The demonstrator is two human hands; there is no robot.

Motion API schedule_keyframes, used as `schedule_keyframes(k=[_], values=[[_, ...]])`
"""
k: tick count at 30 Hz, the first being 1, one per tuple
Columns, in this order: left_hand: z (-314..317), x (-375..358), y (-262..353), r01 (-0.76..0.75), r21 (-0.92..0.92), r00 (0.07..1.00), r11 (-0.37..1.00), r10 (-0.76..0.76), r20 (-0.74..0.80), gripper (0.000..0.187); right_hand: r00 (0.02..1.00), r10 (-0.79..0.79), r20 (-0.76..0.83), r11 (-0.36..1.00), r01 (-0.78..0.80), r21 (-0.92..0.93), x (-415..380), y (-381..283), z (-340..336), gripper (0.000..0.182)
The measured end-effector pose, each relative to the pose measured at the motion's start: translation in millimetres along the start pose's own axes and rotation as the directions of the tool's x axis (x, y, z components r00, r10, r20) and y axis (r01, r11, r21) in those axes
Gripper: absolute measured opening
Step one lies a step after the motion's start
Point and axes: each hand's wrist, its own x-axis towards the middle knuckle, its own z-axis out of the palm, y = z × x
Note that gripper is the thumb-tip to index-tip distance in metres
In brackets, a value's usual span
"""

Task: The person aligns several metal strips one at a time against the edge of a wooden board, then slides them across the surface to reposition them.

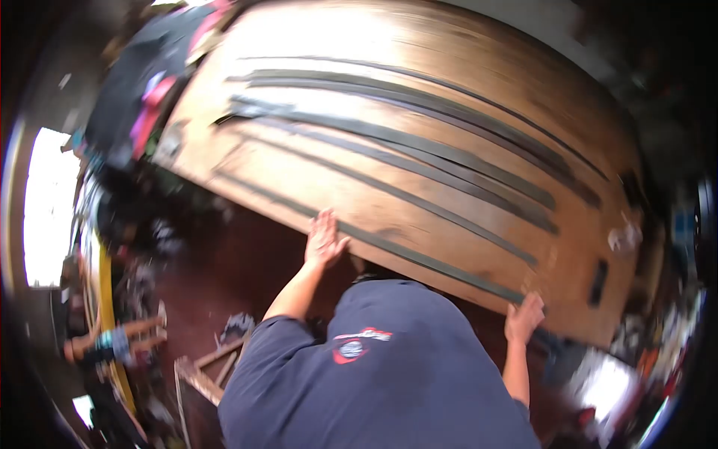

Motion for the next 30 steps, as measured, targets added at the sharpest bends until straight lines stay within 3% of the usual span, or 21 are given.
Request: schedule_keyframes(k=[1, 2, 4, 6, 7, 9, 10, 12, 14, 16, 18, 20, 21, 23, 24, 26, 30], values=[[-8.5, 8.4, -26.7, 0.046, -0.029, 0.999, 0.999, -0.046, 0.028, 0.087, 0.981, 0.070, 0.179, 0.997, -0.074, 0.014, 5.5, -14.8, -20.9, 0.077], [-16.1, 16.9, -54.8, 0.078, -0.067, 0.995, 0.995, -0.074, 0.059, 0.086, 0.986, 0.058, 0.155, 0.993, -0.041, -0.114, -0.4, 0.1, 7.1, 0.076], [-24.0, 32.7, -105.3, 0.197, -0.048, 0.977, 0.979, -0.192, 0.095, 0.087, 0.951, 0.215, 0.223, 0.940, -0.140, -0.311, -2.7, 9.6, 30.3, 0.077], [-16.8, 50.4, -165.1, 0.325, -0.007, 0.941, 0.946, -0.323, 0.097, 0.087, 0.866, 0.344, 0.364, 0.909, -0.209, -0.361, 7.4, -2.8, 13.2, 0.080], [-18.4, 58.9, -191.7, 0.374, -0.002, 0.922, 0.927, -0.372, 0.105, 0.086, 0.874, 0.328, 0.357, 0.911, -0.193, -0.365, 17.1, -14.0, 5.2, 0.080], [-14.5, 73.2, -243.3, 0.452, -0.027, 0.891, 0.891, -0.451, 0.054, 0.087, 0.705, 0.534, 0.467, 0.821, -0.300, -0.485, 32.6, -37.5, -13.7, 0.078], [-18.7, 79.2, -264.3, 0.486, -0.017, 0.872, 0.874, -0.483, 0.081, 0.087, 0.711, 0.534, 0.457, 0.818, -0.299, -0.491, 42.0, -51.1, -20.7, 0.078], [-23.3, 89.0, -298.3, 0.501, -0.027, 0.865, 0.865, -0.499, 0.048, 0.088, 0.610, 0.654, 0.447, 0.718, -0.313, -0.621, 63.4, -73.5, -30.6, 0.078], [-17.9, 99.5, -330.5, 0.493, -0.017, 0.869, 0.870, -0.493, -0.043, 0.087, 0.652, 0.634, 0.416, 0.727, -0.319, -0.608, 71.9, -93.5, -18.7, 0.079], [-12.9, 109.4, -362.0, 0.543, -0.019, 0.837, 0.839, -0.543, -0.070, 0.086, 0.787, 0.415, 0.455, 0.892, -0.255, -0.372, 79.7, -133.9, -10.4, 0.079], [-12.6, 115.7, -387.6, 0.609, -0.031, 0.787, 0.792, -0.609, -0.095, 0.085, 0.863, 0.180, 0.472, 0.983, -0.146, -0.108, 66.6, -179.2, 1.9, 0.081], [-16.6, 120.7, -408.5, 0.595, 0.152, 0.804, 0.789, -0.583, -0.119, 0.083, 0.880, 0.080, 0.469, 0.997, -0.079, -0.022, 42.6, -212.4, 25.2, 0.083], [-36.8, 121.9, -403.9, 0.595, 0.212, 0.801, 0.775, -0.593, -0.082, 0.082, 0.873, 0.087, 0.480, 0.995, -0.095, -0.008, 30.8, -228.9, 26.9, 0.084], [-24.3, 123.9, -412.4, 0.632, 0.059, 0.771, 0.773, -0.620, -0.146, 0.082, 0.857, 0.136, 0.497, 0.990, -0.140, -0.029, 22.1, -260.5, 11.0, 0.086], [-30.1, 125.5, -409.1, 0.661, 0.061, 0.750, 0.748, -0.658, -0.066, 0.082, 0.844, 0.168, 0.509, 0.985, -0.161, -0.057, 24.9, -270.4, 0.9, 0.087], [-14.3, 124.2, -415.4, 0.647, 0.060, 0.759, 0.760, -0.634, -0.147, 0.082, 0.852, 0.152, 0.501, 0.988, -0.143, -0.058, 24.9, -272.9, -4.9, 0.088], [-33.5, 125.0, -410.6, 0.645, 0.063, 0.764, 0.761, -0.640, -0.087, 0.081, 0.843, 0.172, 0.510, 0.985, -0.157, -0.073, 23.8, -270.4, -2.0, 0.088]])
